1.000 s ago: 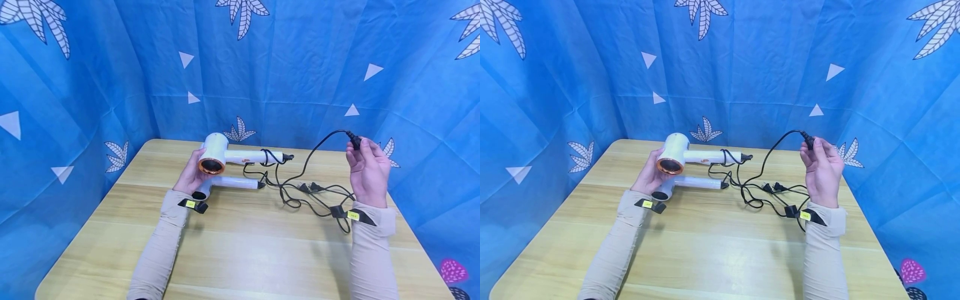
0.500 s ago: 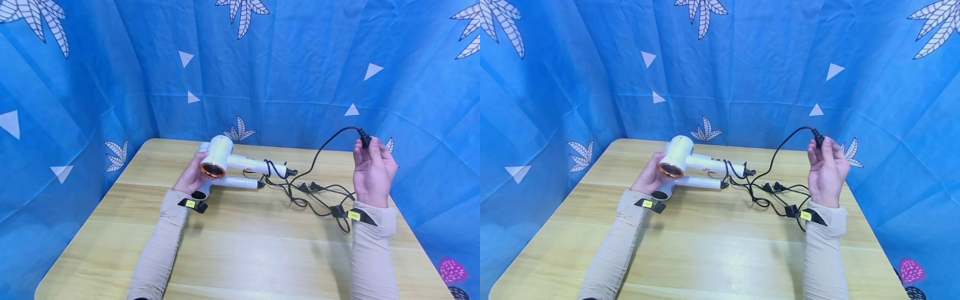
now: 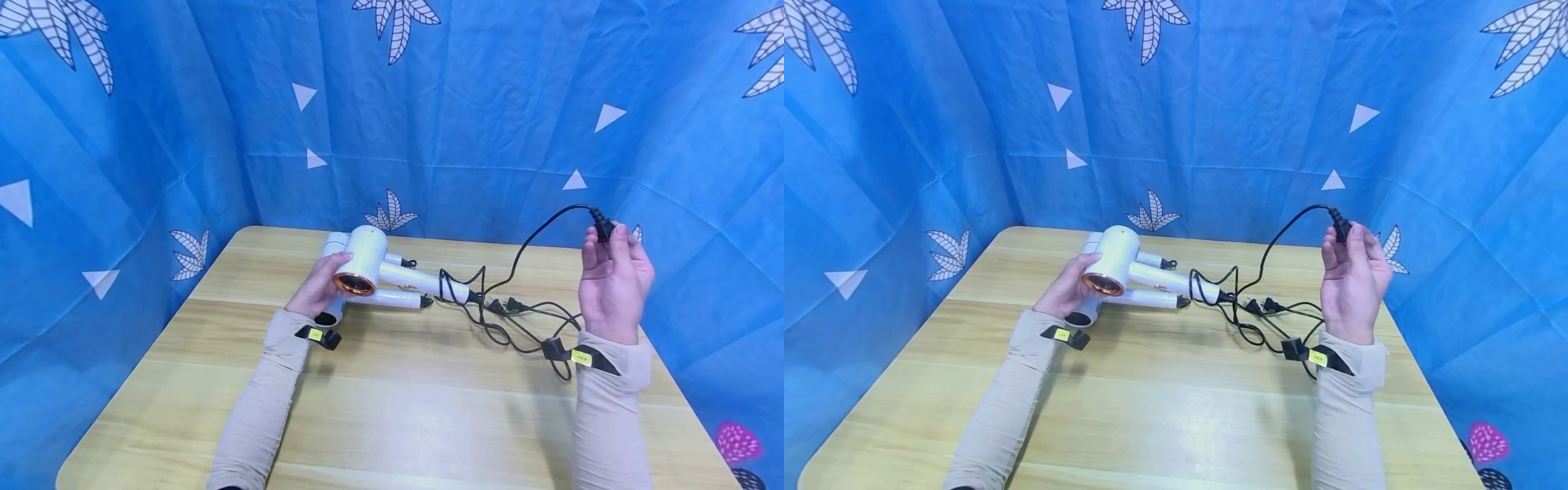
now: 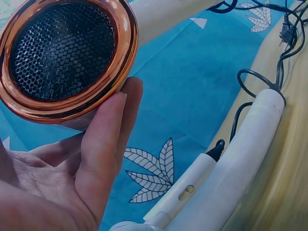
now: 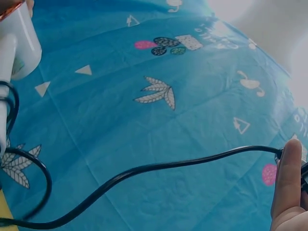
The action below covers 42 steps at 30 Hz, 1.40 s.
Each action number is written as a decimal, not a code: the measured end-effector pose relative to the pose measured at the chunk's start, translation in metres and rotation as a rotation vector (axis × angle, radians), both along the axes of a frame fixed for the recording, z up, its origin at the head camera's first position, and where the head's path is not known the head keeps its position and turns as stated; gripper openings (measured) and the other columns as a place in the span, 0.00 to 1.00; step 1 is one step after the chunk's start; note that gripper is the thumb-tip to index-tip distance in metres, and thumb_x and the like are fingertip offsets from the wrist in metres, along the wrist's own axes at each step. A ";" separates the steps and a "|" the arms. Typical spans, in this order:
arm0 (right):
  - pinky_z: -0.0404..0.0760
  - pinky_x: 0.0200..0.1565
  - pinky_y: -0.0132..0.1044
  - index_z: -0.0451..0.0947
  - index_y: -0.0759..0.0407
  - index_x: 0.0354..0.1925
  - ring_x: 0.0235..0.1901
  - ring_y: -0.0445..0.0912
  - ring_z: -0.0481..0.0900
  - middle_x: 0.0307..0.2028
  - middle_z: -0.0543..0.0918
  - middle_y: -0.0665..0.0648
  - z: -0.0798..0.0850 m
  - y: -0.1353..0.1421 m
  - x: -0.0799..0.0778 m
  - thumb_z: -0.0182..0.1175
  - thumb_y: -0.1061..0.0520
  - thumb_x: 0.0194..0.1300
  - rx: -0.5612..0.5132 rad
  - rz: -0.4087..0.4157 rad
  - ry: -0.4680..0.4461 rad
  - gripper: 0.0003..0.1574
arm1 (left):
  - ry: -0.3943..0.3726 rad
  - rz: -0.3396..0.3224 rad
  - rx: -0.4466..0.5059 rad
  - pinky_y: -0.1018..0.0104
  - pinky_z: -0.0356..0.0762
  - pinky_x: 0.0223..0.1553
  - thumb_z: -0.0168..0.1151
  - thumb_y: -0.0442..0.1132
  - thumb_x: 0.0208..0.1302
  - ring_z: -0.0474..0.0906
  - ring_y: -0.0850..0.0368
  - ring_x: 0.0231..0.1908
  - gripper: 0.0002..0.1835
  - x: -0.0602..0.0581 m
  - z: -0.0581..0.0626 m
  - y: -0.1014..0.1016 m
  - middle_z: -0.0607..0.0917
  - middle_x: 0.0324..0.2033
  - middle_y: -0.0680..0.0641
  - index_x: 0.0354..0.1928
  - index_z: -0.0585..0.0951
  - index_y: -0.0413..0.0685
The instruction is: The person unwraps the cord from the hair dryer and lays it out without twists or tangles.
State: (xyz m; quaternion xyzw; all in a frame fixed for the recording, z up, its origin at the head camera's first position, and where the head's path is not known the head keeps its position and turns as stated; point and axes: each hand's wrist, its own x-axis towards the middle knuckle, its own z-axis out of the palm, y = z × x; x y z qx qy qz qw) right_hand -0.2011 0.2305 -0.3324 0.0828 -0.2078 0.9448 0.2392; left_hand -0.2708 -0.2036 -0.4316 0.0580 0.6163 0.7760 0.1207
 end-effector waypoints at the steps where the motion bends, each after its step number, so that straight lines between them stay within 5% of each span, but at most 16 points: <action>1: 0.91 0.30 0.35 0.75 0.75 0.47 0.28 0.53 0.86 0.46 0.82 0.69 0.001 -0.001 0.001 0.61 0.68 0.70 0.000 -0.002 0.010 0.10 | -0.002 0.004 -0.001 0.68 0.89 0.34 0.51 0.50 0.71 0.89 0.60 0.33 0.27 0.000 0.000 0.000 0.87 0.36 0.52 0.61 0.69 0.36; 28: 0.88 0.25 0.36 0.75 0.78 0.45 0.24 0.54 0.85 0.34 0.84 0.73 0.017 -0.015 0.030 0.53 0.71 0.75 0.041 0.014 0.180 0.07 | -0.045 0.111 0.050 0.70 0.87 0.30 0.53 0.49 0.73 0.87 0.61 0.31 0.19 -0.005 -0.004 -0.004 0.87 0.34 0.52 0.56 0.72 0.41; 37: 0.88 0.23 0.38 0.73 0.80 0.45 0.24 0.58 0.85 0.31 0.83 0.77 0.018 -0.017 0.037 0.51 0.73 0.75 0.022 0.090 0.262 0.07 | -0.087 0.148 0.103 0.73 0.86 0.24 0.53 0.51 0.74 0.88 0.62 0.27 0.19 -0.005 -0.002 -0.004 0.88 0.32 0.53 0.55 0.71 0.45; 42: 0.86 0.21 0.37 0.73 0.81 0.44 0.22 0.57 0.86 0.29 0.84 0.77 0.019 -0.019 0.041 0.51 0.73 0.75 0.038 0.091 0.298 0.07 | -0.131 0.159 0.134 0.72 0.87 0.29 0.53 0.54 0.75 0.89 0.62 0.31 0.24 -0.006 -0.003 -0.004 0.87 0.38 0.52 0.62 0.69 0.46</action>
